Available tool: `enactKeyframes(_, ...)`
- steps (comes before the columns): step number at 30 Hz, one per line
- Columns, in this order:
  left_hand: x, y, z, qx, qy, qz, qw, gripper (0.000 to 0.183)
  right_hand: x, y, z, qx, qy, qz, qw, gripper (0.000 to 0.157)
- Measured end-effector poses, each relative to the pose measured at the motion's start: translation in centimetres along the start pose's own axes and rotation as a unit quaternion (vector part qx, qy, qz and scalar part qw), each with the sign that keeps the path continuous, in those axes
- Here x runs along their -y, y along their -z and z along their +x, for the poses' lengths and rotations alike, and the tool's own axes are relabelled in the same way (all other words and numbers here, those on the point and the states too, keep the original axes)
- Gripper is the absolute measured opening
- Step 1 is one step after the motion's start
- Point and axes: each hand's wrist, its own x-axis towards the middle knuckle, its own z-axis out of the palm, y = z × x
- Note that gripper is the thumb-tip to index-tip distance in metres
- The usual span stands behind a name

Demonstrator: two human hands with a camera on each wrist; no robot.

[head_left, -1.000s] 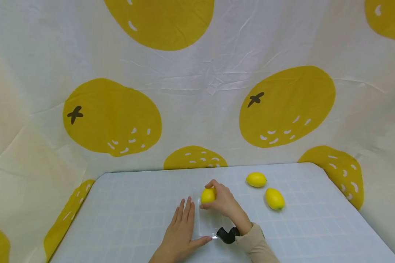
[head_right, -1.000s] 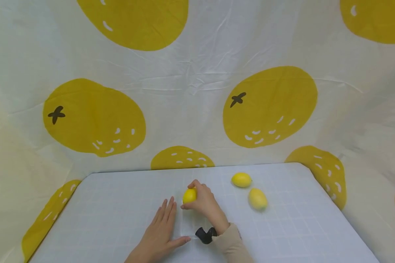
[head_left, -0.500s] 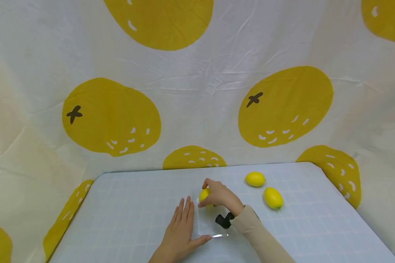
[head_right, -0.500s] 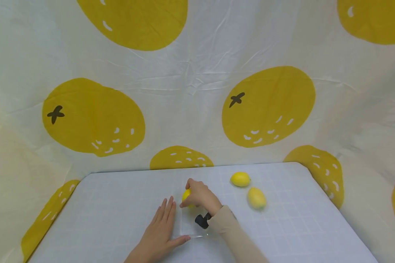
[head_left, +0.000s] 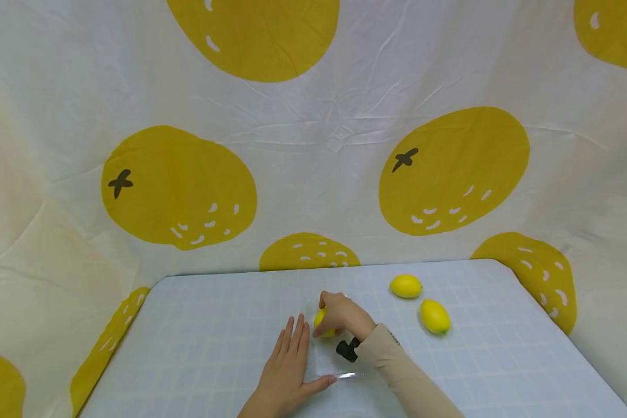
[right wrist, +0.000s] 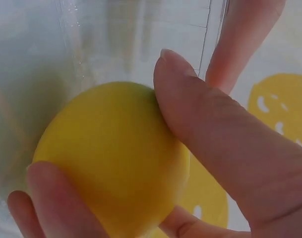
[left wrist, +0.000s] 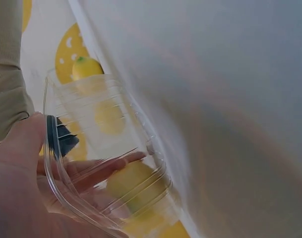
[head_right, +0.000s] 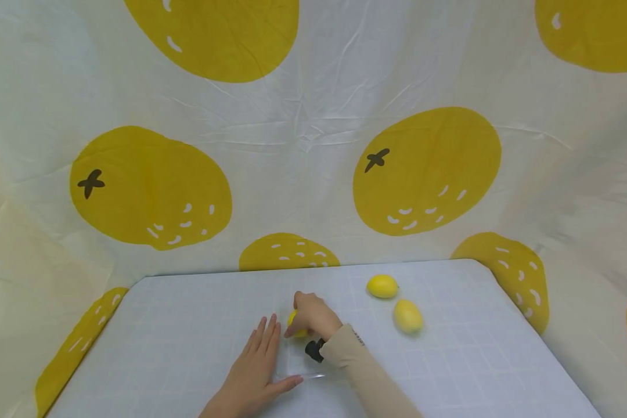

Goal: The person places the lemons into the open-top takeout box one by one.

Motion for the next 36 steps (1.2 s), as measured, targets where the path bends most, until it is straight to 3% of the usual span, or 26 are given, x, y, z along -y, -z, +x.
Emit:
enactKeyframes(8, 0.1, -0.1, 0.0, -0.011, -0.007, 0.004, 0.9999, 0.111, 0.3, -0.2, -0.4, -0.040, 0.003, -0.001, 0.999, 0.053)
enactKeyframes(16, 0.1, -0.2, 0.1, -0.018, -0.011, 0.012, 0.9997, 0.110, 0.2, -0.5, -0.7, -0.084, 0.015, -0.049, 0.995, 0.058)
enactKeyframes(36, 0.2, 0.1, 0.1, -0.001, -0.007, -0.003, 1.0000, 0.107, -0.2, -0.4, -1.5, -0.088, 0.026, -0.003, 0.996, 0.055)
